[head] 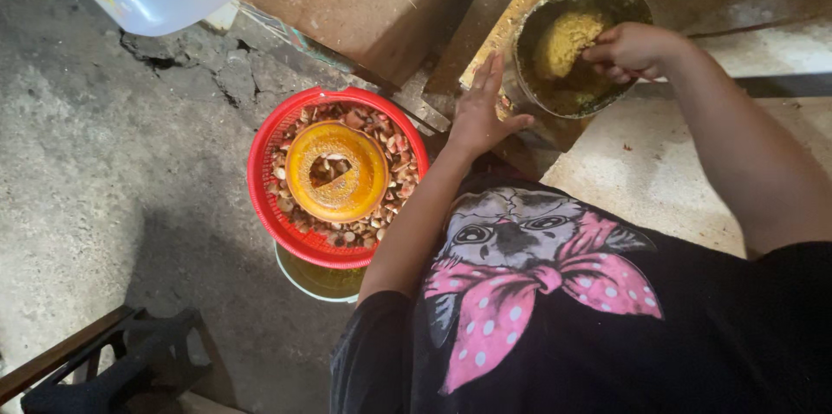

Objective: The person repeatedly picks nuts from a red basket, places them into a yellow bowl, and uses a scraper to process them. The processed material is then transferred into a metal container. The person continues this cycle throughout the clip.

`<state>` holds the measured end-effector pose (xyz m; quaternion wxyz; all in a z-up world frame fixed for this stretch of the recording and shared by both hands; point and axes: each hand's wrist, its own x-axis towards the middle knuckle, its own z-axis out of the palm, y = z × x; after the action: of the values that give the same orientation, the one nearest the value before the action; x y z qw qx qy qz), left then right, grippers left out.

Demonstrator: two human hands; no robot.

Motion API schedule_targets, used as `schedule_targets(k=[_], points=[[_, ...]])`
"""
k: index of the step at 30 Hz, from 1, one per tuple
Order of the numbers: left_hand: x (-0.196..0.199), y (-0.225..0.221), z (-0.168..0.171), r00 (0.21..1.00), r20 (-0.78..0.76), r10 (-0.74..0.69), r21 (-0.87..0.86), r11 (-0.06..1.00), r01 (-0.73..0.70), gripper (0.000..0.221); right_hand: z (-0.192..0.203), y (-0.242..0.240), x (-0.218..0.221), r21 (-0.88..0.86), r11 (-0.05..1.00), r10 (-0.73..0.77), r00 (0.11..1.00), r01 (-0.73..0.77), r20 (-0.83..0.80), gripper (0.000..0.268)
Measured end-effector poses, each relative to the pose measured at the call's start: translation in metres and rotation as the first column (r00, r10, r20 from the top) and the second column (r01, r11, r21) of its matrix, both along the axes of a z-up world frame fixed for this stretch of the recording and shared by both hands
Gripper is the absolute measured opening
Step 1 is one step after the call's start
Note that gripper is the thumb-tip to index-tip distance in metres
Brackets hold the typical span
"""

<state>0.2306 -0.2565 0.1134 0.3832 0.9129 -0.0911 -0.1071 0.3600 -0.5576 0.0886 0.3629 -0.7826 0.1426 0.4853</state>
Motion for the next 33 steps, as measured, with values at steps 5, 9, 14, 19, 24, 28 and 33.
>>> schedule_targets(k=[5,9,14,19,24,28,33], points=[[0.016,-0.018,0.009,0.988,-0.155,-0.025,0.103,0.994,0.042,0.146,-0.098,0.003,0.019,-0.496,0.424,0.885,0.464,-0.758,0.047,0.028],[0.028,-0.025,0.009,0.98,-0.193,-0.047,0.183,0.98,0.083,0.146,-0.169,0.014,0.006,-0.546,0.224,0.974,0.201,-0.807,0.103,0.024],[0.03,-0.028,-0.001,0.991,-0.128,-0.042,0.204,0.977,0.068,0.142,-0.192,0.015,-0.003,-0.515,0.399,0.9,0.217,-0.758,0.378,0.023],[0.029,-0.032,-0.011,0.992,-0.124,-0.031,0.164,0.985,0.051,0.144,-0.189,0.02,-0.006,-0.358,0.591,0.789,0.425,-0.723,0.444,0.023],[0.03,-0.032,-0.013,0.988,-0.154,-0.035,0.156,0.986,0.059,0.146,-0.159,0.025,-0.01,-0.289,0.619,0.759,0.463,-0.73,0.457,0.024],[0.029,-0.031,-0.016,0.986,-0.16,-0.041,0.154,0.986,0.065,0.147,-0.127,0.037,-0.015,-0.308,0.688,0.717,0.551,-0.657,0.427,0.029],[0.027,-0.034,-0.021,0.988,-0.153,-0.02,0.123,0.992,0.039,0.146,-0.086,0.042,-0.012,-0.361,0.647,0.762,0.541,-0.672,0.357,0.032]])
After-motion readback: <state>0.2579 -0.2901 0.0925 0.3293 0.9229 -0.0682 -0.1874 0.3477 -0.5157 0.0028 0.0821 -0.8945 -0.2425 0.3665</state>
